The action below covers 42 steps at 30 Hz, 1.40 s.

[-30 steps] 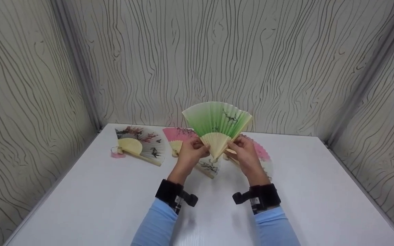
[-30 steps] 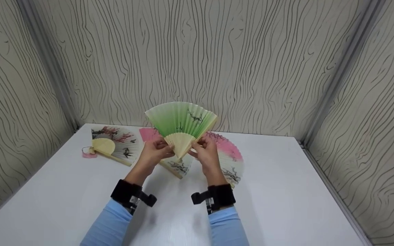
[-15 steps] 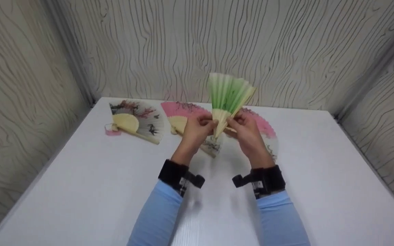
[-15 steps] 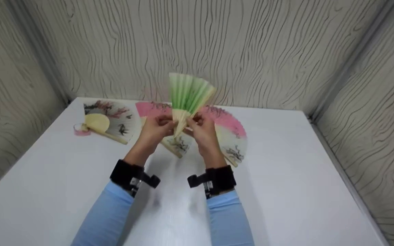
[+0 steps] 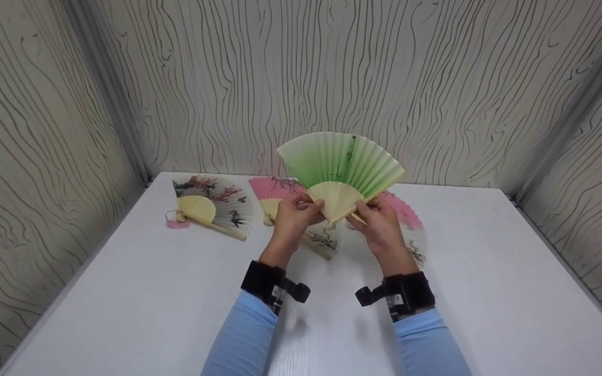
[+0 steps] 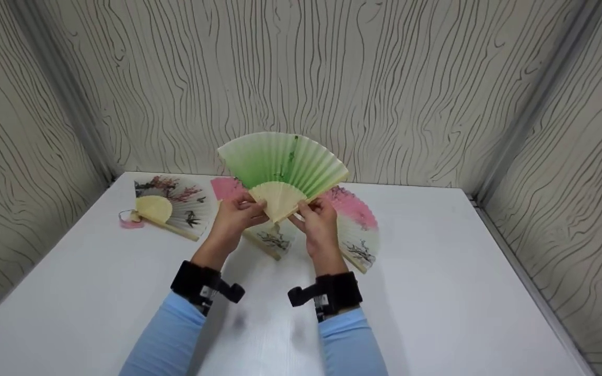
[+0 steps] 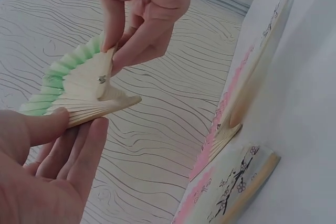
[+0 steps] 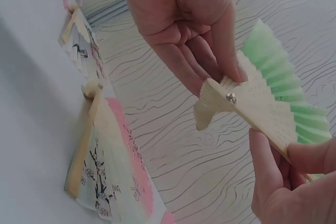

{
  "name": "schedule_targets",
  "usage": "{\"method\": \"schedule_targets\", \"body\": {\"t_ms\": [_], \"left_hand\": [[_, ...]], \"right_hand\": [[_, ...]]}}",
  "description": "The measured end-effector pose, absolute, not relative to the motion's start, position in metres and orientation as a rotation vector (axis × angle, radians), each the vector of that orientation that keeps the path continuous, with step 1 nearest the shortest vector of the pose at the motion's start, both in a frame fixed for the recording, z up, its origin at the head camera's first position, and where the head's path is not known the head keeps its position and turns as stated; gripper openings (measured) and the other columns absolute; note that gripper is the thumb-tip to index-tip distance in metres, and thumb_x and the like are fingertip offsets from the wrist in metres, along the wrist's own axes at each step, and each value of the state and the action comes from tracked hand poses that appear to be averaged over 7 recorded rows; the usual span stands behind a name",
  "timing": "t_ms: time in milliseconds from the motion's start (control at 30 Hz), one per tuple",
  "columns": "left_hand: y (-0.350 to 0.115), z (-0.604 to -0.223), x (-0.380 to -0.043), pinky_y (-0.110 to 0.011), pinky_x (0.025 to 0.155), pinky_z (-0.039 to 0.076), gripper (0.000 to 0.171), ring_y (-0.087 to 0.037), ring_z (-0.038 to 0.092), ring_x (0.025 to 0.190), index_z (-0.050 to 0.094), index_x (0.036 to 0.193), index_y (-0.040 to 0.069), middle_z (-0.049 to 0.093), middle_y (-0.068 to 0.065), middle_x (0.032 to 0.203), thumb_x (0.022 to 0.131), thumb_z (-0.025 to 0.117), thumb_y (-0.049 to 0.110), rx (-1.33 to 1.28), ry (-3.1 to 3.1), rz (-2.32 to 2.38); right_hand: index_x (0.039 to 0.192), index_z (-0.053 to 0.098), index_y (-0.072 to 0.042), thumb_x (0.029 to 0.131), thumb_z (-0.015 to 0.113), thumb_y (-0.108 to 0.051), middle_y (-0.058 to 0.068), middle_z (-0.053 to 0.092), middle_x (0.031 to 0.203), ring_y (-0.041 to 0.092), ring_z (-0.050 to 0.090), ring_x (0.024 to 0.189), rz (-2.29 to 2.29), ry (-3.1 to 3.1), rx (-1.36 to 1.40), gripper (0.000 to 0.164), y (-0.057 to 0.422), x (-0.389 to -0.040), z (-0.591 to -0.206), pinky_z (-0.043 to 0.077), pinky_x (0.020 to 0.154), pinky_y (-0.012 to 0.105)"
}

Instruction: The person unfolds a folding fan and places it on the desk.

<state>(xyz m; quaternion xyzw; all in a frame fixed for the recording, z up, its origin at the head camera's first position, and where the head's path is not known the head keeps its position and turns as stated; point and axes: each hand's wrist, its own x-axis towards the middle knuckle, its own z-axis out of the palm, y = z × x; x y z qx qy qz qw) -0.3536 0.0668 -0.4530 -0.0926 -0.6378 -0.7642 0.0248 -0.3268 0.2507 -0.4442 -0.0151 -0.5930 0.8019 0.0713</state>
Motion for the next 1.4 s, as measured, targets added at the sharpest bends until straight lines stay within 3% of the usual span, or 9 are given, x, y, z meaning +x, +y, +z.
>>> {"method": "schedule_targets", "body": {"t_ms": [200,367,767,900,1033,1133,1267,1400], "left_hand": [[0.07,-0.461,-0.356,-0.035,0.092,0.069,0.036,-0.019,0.079,0.096,0.061,0.138,-0.009,0.077,-0.026,0.121,0.104,0.069,0.001,-0.237,-1.825,-2.509],[0.075,-0.458,-0.355,-0.035,0.096,0.068,0.04,-0.024,0.08,0.105,0.059,0.143,-0.006,0.073,-0.028,0.129,0.105,0.068,0.001,-0.217,-1.69,-2.563],[0.091,-0.467,-0.347,-0.035,0.098,0.068,0.042,-0.018,0.076,0.105,0.056,0.149,0.001,0.072,-0.025,0.134,0.109,0.065,0.01,-0.086,-1.534,-2.579],[0.093,-0.463,-0.347,-0.039,0.099,0.067,0.055,-0.018,0.076,0.107,0.05,0.154,0.006,0.071,-0.026,0.14,0.104,0.072,0.009,-0.177,-1.575,-2.542],[0.098,-0.462,-0.346,-0.036,0.096,0.068,0.069,-0.023,0.076,0.111,0.043,0.154,0.006,0.068,-0.03,0.141,0.095,0.078,-0.003,-0.247,-1.532,-2.52],[0.1,-0.462,-0.347,-0.032,0.09,0.067,0.065,-0.024,0.076,0.111,0.043,0.148,0.004,0.07,-0.03,0.138,0.094,0.079,-0.006,-0.212,-1.472,-2.474],[0.096,-0.462,-0.348,-0.035,0.091,0.068,0.057,-0.018,0.076,0.102,0.048,0.144,0.004,0.076,-0.023,0.125,0.096,0.079,-0.002,-0.141,-1.446,-2.423],[0.088,-0.46,-0.35,-0.037,0.093,0.069,0.058,-0.017,0.078,0.101,0.05,0.146,0.006,0.079,-0.02,0.12,0.096,0.08,0.0,-0.122,-1.452,-2.416]], "right_hand": [[0.166,0.033,0.001,0.115,0.042,-0.006,0.014,0.051,0.155,0.004,0.072,0.103,2.541,-1.532,-0.172,0.051,0.251,-0.325,-0.447,0.064,0.101,0.025],[0.166,0.033,-0.003,0.115,0.043,-0.007,0.01,0.053,0.152,0.005,0.073,0.101,2.566,-1.399,-0.196,0.052,0.249,-0.323,-0.442,0.065,0.099,0.026],[0.167,0.032,-0.007,0.114,0.044,-0.005,0.009,0.053,0.151,0.018,0.06,0.129,2.59,-1.151,-0.222,0.054,0.235,-0.319,-0.447,0.059,0.112,0.033],[0.163,0.036,-0.007,0.114,0.045,-0.003,0.01,0.052,0.15,0.022,0.06,0.132,2.558,-1.159,-0.187,0.05,0.231,-0.321,-0.442,0.061,0.11,0.033],[0.156,0.04,-0.004,0.113,0.045,-0.002,0.012,0.052,0.148,0.023,0.061,0.131,2.552,-1.129,-0.151,0.044,0.229,-0.32,-0.438,0.063,0.105,0.033],[0.157,0.041,-0.004,0.113,0.046,0.0,0.012,0.054,0.144,0.02,0.064,0.121,2.599,-1.11,-0.118,0.044,0.228,-0.32,-0.437,0.064,0.102,0.031],[0.161,0.041,-0.006,0.112,0.049,0.0,0.01,0.059,0.138,0.016,0.07,0.11,2.601,-1.214,-0.107,0.05,0.236,-0.318,-0.436,0.065,0.101,0.029],[0.151,0.048,-0.009,0.11,0.054,-0.003,0.006,0.063,0.13,0.012,0.073,0.103,2.47,-1.336,-0.177,0.042,0.261,-0.314,-0.433,0.065,0.101,0.027]]}}
